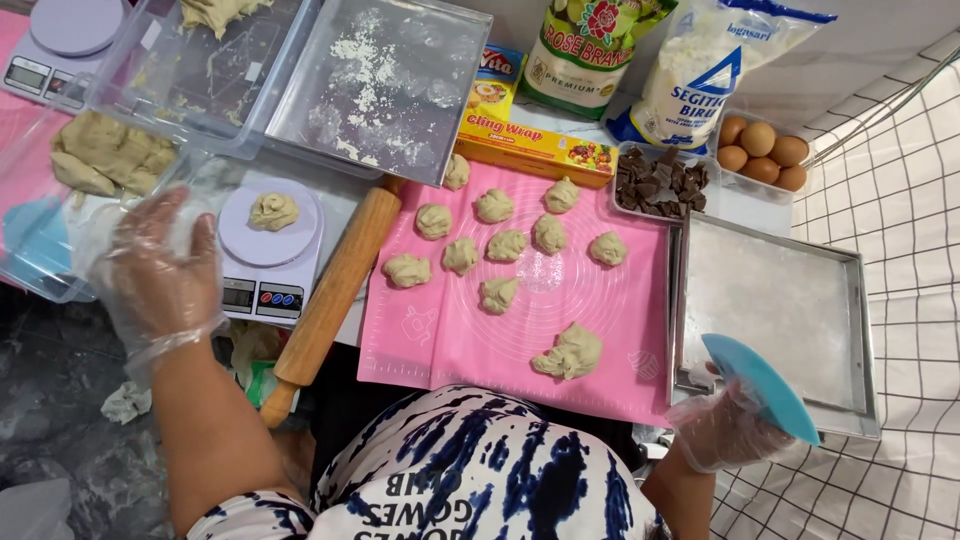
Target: Weighing and portioning dough pieces on a scale and arranging them on a mat.
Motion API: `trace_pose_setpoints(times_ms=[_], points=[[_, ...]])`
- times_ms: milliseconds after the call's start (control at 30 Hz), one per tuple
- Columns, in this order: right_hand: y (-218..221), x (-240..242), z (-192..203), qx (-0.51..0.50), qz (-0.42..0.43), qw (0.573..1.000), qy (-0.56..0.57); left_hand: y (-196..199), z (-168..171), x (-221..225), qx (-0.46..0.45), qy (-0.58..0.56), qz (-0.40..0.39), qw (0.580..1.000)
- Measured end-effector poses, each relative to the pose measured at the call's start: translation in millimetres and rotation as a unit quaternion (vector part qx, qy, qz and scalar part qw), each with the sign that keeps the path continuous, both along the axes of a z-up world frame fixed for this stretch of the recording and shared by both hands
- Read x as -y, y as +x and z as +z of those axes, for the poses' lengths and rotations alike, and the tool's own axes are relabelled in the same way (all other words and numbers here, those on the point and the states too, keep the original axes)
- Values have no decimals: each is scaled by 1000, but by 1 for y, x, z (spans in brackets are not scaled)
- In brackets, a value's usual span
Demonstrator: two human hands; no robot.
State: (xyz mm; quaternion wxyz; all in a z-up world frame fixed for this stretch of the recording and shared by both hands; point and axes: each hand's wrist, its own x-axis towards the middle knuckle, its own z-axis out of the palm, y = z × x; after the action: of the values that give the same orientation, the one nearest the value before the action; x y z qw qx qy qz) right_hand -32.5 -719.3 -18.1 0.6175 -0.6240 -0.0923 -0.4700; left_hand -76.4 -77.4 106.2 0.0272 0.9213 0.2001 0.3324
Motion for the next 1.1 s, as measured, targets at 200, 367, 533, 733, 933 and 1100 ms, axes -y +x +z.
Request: trace_pose_setpoints(times_ms=[200,367,533,733,933,1100], points=[[-2,-28,44,-2,-19,990,-142,50,-103,-16,-116,-261,-18,958],[-6,-31,53,-37,-25,988,-145,63,-189,-59,-121,-51,19,991],[-6,-41,62,11,-77,975,-208,77,-152,-53,-208,-168,66,961],[-4,-44,56,-56,-30,998,15,83,-191,-85,-89,-228,-47,968],[-5,-25,38,-14,-38,997,-71,92,-206,-90,2,-388,-136,911],[-12,-40,55,-123,-99,988,-3,102,-220,-99,-99,-127,-113,980]])
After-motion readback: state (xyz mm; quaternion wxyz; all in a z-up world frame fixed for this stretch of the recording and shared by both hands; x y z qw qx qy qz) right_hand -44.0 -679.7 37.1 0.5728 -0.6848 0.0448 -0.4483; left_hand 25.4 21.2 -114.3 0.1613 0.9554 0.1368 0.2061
